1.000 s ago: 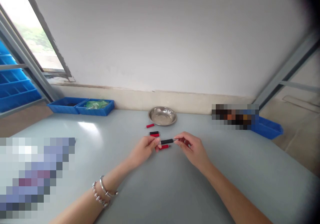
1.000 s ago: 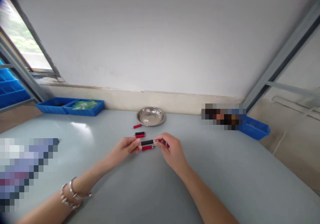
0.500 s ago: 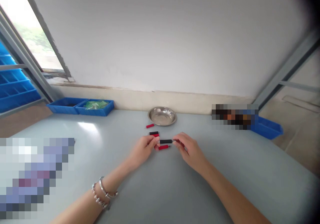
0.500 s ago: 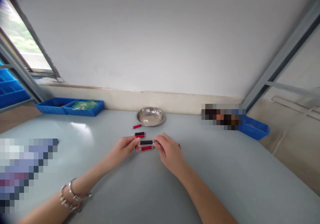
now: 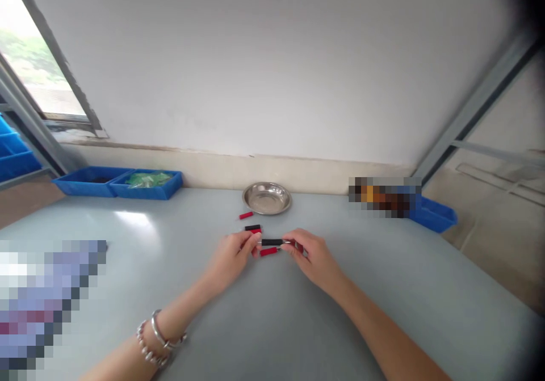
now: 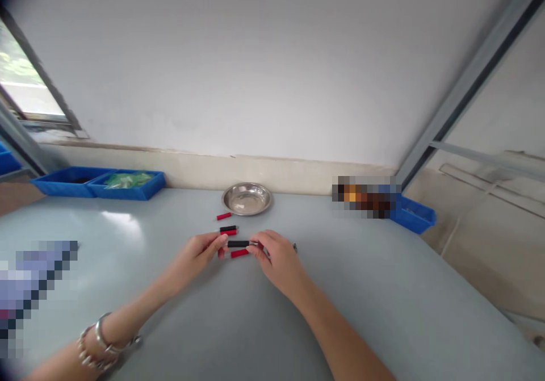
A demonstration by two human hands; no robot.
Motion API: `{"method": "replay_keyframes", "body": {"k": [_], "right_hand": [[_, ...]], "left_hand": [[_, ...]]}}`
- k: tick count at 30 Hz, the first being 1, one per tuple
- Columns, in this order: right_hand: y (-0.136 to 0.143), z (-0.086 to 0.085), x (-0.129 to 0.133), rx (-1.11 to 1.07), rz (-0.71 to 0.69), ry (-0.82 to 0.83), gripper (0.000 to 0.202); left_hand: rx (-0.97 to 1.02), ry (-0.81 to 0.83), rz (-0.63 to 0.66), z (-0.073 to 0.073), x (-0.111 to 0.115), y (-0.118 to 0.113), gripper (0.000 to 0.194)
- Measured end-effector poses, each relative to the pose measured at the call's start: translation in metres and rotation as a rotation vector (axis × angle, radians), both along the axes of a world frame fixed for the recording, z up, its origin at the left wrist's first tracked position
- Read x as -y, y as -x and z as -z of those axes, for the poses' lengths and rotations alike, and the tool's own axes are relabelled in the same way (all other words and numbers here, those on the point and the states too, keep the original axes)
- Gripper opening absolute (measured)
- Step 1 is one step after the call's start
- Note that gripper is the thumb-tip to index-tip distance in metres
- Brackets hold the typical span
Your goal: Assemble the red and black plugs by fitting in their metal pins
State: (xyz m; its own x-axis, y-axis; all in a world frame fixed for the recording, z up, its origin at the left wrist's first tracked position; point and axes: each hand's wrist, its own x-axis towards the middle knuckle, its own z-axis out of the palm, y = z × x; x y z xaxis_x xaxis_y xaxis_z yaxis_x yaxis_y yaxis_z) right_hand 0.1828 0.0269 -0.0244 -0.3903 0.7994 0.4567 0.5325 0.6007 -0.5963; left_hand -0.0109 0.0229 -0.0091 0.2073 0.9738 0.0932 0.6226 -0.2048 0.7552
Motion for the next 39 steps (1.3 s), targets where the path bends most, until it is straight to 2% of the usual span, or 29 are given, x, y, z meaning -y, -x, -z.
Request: {"method": "replay_keyframes", "body": {"k": [11,20,30,39], "right_hand": [[-0.0016,0.0013,-0.0018,0.005,0.033,-0.029,0.017],[-0.0005,0.0014,0.0005,0.008,0.002,-0.040,0.017],[-0.0026,0.0065,-0.0007,0.090,0.007,-0.106,0.020],[-0.0040,0.0059,-0.0008,0.095,-0.005,-0.074,0.020]], "left_hand": [[0.096,0.031,0.061,-0.0064,0.0017,-0.0022,0.044],[-0.005,-0.048,0.012,0.0027,-0.0003,-0.0013,0.042],[0.010,-0.018,0.022,0.0004,0.0014,-0.0013,0.047],[0.008,-0.037,0.039,0.0015,-0.0001,-0.0011,0.044]]}}
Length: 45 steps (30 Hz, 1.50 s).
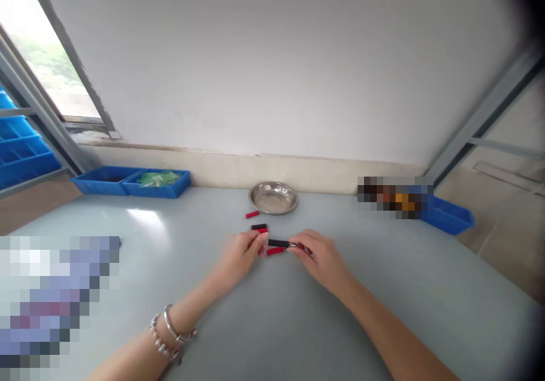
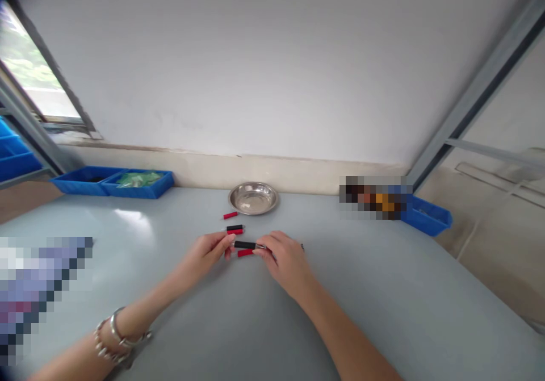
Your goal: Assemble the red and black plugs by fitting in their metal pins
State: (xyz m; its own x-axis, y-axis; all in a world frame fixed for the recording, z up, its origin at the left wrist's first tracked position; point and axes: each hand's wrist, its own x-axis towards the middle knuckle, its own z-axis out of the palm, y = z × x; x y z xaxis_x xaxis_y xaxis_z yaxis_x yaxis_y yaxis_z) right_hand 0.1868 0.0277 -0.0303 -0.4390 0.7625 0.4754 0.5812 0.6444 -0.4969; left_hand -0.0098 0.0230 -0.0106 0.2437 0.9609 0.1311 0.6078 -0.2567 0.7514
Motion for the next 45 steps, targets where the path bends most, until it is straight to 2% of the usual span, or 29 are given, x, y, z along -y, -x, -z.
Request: {"method": "replay_keyframes", "body": {"k": [5,11,14,20,24,26,32,38,42,45], "right_hand": [[0.0038,-0.0062,0.0033,-0.032,0.001,0.112,0.022],[0.0070,-0.0086,0.0041,-0.131,-0.012,0.339,0.038],[0.0058,-0.0089,0.0034,-0.163,-0.016,0.381,0.040],[0.0044,-0.0107,0.0033,-0.199,-0.005,0.323,0.019],[0.0043,-0.0103,0.0022,-0.122,-0.005,0.208,0.026],[0.0043,-0.0100,0.0020,-0.092,0.008,0.201,0.033],[0.0043,-0.0102,0.0024,-0.120,-0.005,0.201,0.020],[0.0039,-0.0109,0.0023,-0.072,-0.008,0.200,0.038],[0.0045,-0.0101,0.0026,-0.125,0.003,0.264,0.023],[0.0049,-0.0100,0.0018,-0.138,-0.004,0.224,0.019]], "left_hand": [[-0.036,-0.024,-0.016,-0.0005,-0.0005,0.0006,0.038],[0.096,-0.014,0.004,-0.0036,0.0021,-0.0008,0.023],[0.148,-0.033,-0.004,-0.0028,0.0022,-0.0016,0.020],[0.160,-0.048,-0.045,0.0024,-0.0006,-0.0007,0.019],[0.169,-0.058,-0.026,0.0041,-0.0006,-0.0005,0.020],[0.167,-0.058,-0.028,0.0032,-0.0001,-0.0006,0.020],[0.166,-0.084,-0.050,0.0008,0.0004,-0.0005,0.019],[0.155,-0.090,-0.054,0.0005,0.0008,-0.0011,0.018],[0.164,-0.094,-0.051,0.0015,-0.0007,0.0009,0.019],[0.164,-0.096,-0.036,0.0034,-0.0018,0.0023,0.018]]}}
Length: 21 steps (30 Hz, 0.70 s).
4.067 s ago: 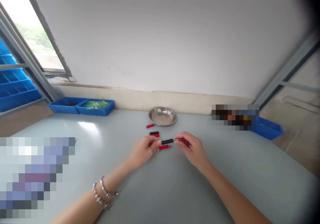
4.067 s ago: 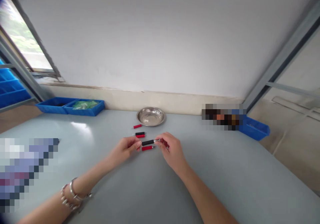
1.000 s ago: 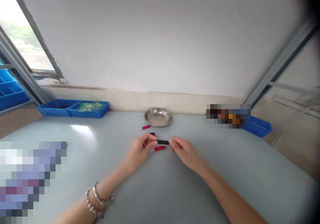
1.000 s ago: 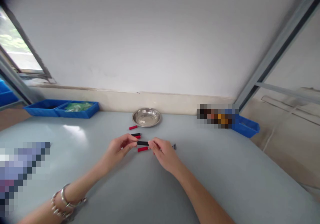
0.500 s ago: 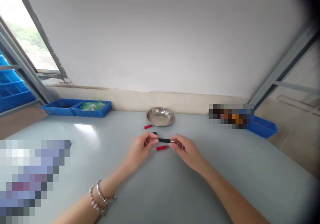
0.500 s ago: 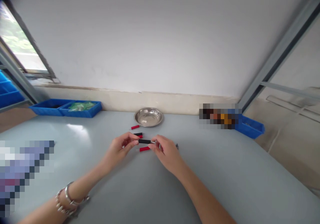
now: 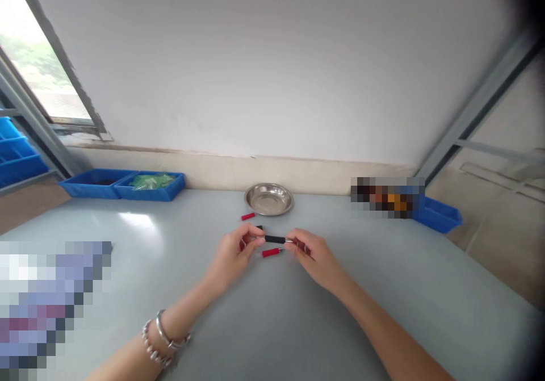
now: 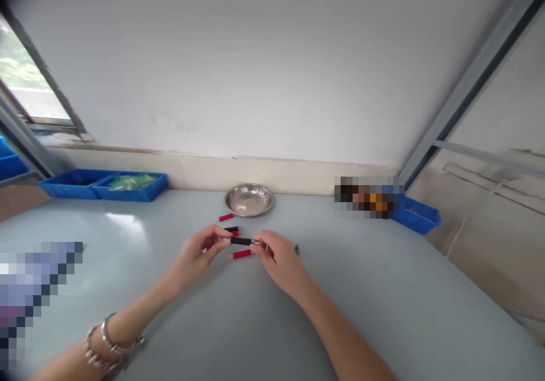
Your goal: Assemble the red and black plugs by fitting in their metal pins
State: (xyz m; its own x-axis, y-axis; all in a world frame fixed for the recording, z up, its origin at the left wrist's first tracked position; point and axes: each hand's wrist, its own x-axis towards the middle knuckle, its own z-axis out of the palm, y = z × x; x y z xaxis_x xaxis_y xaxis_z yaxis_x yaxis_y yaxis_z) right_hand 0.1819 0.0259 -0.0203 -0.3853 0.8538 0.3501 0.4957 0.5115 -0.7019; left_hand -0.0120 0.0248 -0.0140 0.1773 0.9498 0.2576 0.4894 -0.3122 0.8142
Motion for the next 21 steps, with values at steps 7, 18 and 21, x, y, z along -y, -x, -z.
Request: {"method": "replay_keyframes", "body": {"k": [7,18,21], "right_hand": [[0.0002,-0.0041,0.0031,0.007,-0.019,0.067,0.035],[0.0005,-0.0018,0.0004,-0.060,-0.038,0.144,0.026],[-0.0011,0.0000,-0.0007,-0.136,-0.079,0.277,0.027]], "left_hand": [[-0.018,0.017,0.015,-0.0010,0.0012,-0.0014,0.020],[-0.027,-0.023,0.052,-0.0077,0.0044,-0.0031,0.015],[-0.015,-0.062,0.088,-0.0083,0.0046,-0.0018,0.011]]}}
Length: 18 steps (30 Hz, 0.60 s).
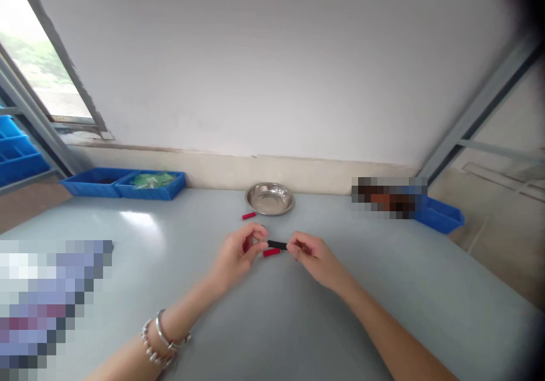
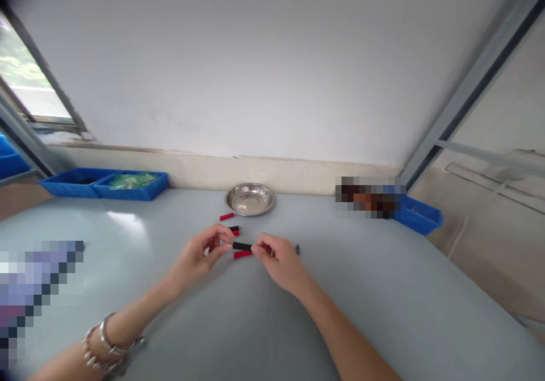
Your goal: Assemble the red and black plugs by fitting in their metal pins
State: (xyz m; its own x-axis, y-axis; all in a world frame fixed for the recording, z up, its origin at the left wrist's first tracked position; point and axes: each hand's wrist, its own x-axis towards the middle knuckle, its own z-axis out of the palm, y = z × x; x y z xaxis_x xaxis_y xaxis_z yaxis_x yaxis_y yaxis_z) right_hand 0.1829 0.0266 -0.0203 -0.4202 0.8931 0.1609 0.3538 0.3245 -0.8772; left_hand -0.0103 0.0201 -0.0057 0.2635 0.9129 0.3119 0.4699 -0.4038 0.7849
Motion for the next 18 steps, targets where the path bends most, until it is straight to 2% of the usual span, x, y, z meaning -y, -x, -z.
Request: {"method": "replay_keyframes", "body": {"k": [5,9,14,18], "right_hand": [[-0.001,-0.002,0.000,-0.200,-0.069,0.214,0.030],[0.000,-0.002,0.000,-0.273,-0.043,0.295,0.031],[-0.004,-0.003,-0.004,-0.214,0.126,0.168,0.031],[-0.011,-0.004,-0.008,-0.105,0.287,0.027,0.032]], "left_hand": [[0.006,-0.045,0.043,-0.005,0.004,0.001,0.009],[0.019,-0.091,0.026,-0.005,0.004,0.001,0.008],[0.021,-0.094,-0.080,0.007,-0.008,0.005,0.013],[-0.075,-0.051,-0.235,0.014,-0.017,0.009,0.011]]}}
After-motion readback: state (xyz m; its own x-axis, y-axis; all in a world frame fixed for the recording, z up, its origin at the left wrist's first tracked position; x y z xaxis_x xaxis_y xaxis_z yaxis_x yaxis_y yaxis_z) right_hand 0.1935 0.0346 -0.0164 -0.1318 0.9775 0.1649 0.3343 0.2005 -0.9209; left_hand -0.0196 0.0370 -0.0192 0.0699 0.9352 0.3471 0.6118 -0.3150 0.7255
